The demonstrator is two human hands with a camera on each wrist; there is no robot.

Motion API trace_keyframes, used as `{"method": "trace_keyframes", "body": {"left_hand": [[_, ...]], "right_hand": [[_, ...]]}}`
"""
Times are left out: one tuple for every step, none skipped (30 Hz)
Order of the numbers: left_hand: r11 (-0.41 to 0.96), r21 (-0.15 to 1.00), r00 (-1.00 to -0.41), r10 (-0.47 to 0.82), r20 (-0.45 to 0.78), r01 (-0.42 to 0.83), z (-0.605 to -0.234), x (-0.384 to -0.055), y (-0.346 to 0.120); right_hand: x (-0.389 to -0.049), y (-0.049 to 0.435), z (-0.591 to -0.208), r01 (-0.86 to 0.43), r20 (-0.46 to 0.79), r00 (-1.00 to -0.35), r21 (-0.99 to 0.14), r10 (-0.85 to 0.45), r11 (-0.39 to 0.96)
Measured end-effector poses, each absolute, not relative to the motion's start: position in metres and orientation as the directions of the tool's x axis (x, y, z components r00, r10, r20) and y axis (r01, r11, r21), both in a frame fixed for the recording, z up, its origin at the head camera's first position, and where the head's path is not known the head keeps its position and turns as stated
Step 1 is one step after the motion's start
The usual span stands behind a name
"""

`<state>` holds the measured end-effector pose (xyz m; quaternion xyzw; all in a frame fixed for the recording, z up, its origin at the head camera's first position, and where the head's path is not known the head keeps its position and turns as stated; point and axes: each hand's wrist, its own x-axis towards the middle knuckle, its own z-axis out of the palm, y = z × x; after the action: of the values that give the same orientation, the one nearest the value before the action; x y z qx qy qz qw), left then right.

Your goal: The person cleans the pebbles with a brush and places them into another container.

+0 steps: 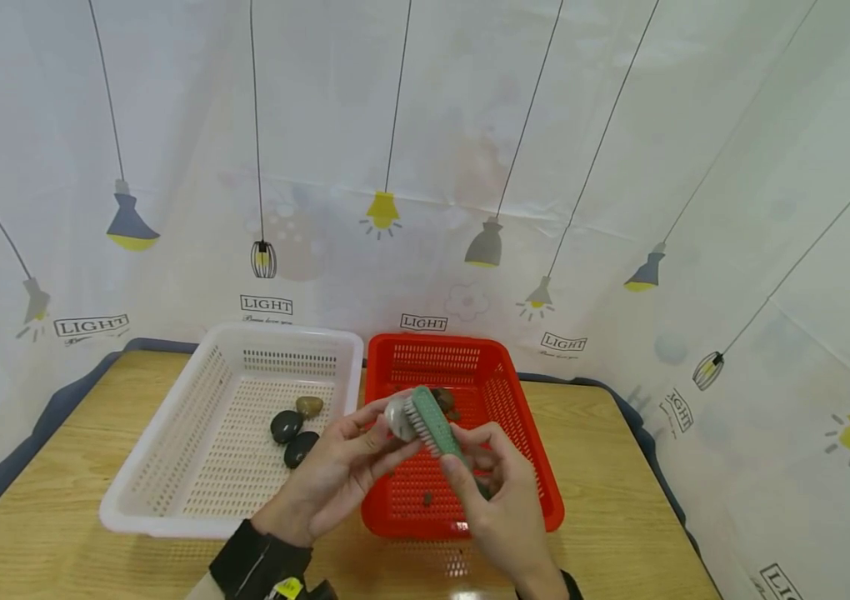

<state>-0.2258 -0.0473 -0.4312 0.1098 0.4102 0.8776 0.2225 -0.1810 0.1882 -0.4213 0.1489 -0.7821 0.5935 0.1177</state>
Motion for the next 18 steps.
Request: {"method": "trace_keyframes", "body": {"left_hand": [[-0.555,0.78,-0.881,0.473,0.011,-0.288,-0.432,-0.226,-0.046],[-0.543,0.795,-0.884,0.467,0.016,-0.272,-0.432,-0.226,-0.045],[-0.53,0.809,-0.888,0.458,0.021,-0.255,-0.433,-0.225,-0.044],[-0.515,0.824,-0.895,0.446,0.024,-0.235,-0.433,-0.225,-0.043],[-0.502,0.838,-0.902,0.431,0.027,-0.215,-0.434,-0.226,-0.042],[-0.494,0.846,-0.909,0.416,0.027,-0.2,-0.435,-0.225,-0.041],[-0.493,0.849,-0.915,0.402,0.028,-0.19,-0.435,-0.225,-0.04],[-0.498,0.848,-0.921,0.388,0.028,-0.184,-0.435,-0.226,-0.039],[-0.501,0.847,-0.926,0.376,0.027,-0.178,-0.436,-0.226,-0.038],[-0.5,0.848,-0.93,0.367,0.025,-0.174,-0.437,-0.226,-0.037],[-0.498,0.849,-0.928,0.371,0.026,-0.176,-0.437,-0.226,-0.037],[-0.497,0.849,-0.925,0.378,0.023,-0.182,-0.438,-0.226,-0.036],[-0.49,0.851,-0.922,0.386,0.018,-0.189,-0.439,-0.226,-0.034],[-0.484,0.853,-0.92,0.391,0.011,-0.196,-0.439,-0.226,-0.033],[-0.478,0.855,-0.918,0.397,0.006,-0.201,-0.439,-0.226,-0.032],[-0.475,0.855,-0.917,0.4,0.0,-0.207,-0.44,-0.227,-0.031],[-0.476,0.853,-0.916,0.401,-0.007,-0.214,-0.44,-0.227,-0.031],[-0.481,0.849,-0.919,0.394,-0.015,-0.22,-0.44,-0.228,-0.03]], "right_hand": [[-0.181,0.188,-0.421,-0.372,0.361,-0.928,-0.89,-0.09,0.265],[-0.18,0.187,-0.422,-0.372,0.363,-0.928,-0.884,-0.088,0.284],[-0.18,0.186,-0.422,-0.375,0.366,-0.926,-0.876,-0.086,0.304],[-0.18,0.185,-0.422,-0.378,0.371,-0.925,-0.868,-0.085,0.322],[-0.18,0.185,-0.422,-0.382,0.377,-0.922,-0.858,-0.084,0.343],[-0.18,0.184,-0.422,-0.386,0.383,-0.92,-0.851,-0.083,0.357],[-0.179,0.184,-0.421,-0.382,0.382,-0.921,-0.849,-0.076,0.365],[-0.179,0.184,-0.421,-0.38,0.384,-0.921,-0.846,-0.069,0.374],[-0.179,0.184,-0.421,-0.377,0.381,-0.922,-0.848,-0.067,0.373],[-0.178,0.184,-0.421,-0.372,0.374,-0.925,-0.85,-0.071,0.373],[-0.178,0.184,-0.422,-0.369,0.368,-0.927,-0.851,-0.076,0.375],[-0.178,0.183,-0.422,-0.362,0.358,-0.93,-0.856,-0.081,0.37],[-0.178,0.183,-0.422,-0.356,0.35,-0.933,-0.86,-0.083,0.367],[-0.179,0.183,-0.422,-0.353,0.348,-0.934,-0.858,-0.083,0.374],[-0.18,0.183,-0.422,-0.346,0.342,-0.936,-0.859,-0.079,0.376],[-0.18,0.182,-0.422,-0.339,0.339,-0.938,-0.858,-0.07,0.386],[-0.181,0.182,-0.422,-0.329,0.335,-0.941,-0.857,-0.056,0.396],[-0.182,0.183,-0.422,-0.317,0.33,-0.943,-0.857,-0.041,0.405]]}}
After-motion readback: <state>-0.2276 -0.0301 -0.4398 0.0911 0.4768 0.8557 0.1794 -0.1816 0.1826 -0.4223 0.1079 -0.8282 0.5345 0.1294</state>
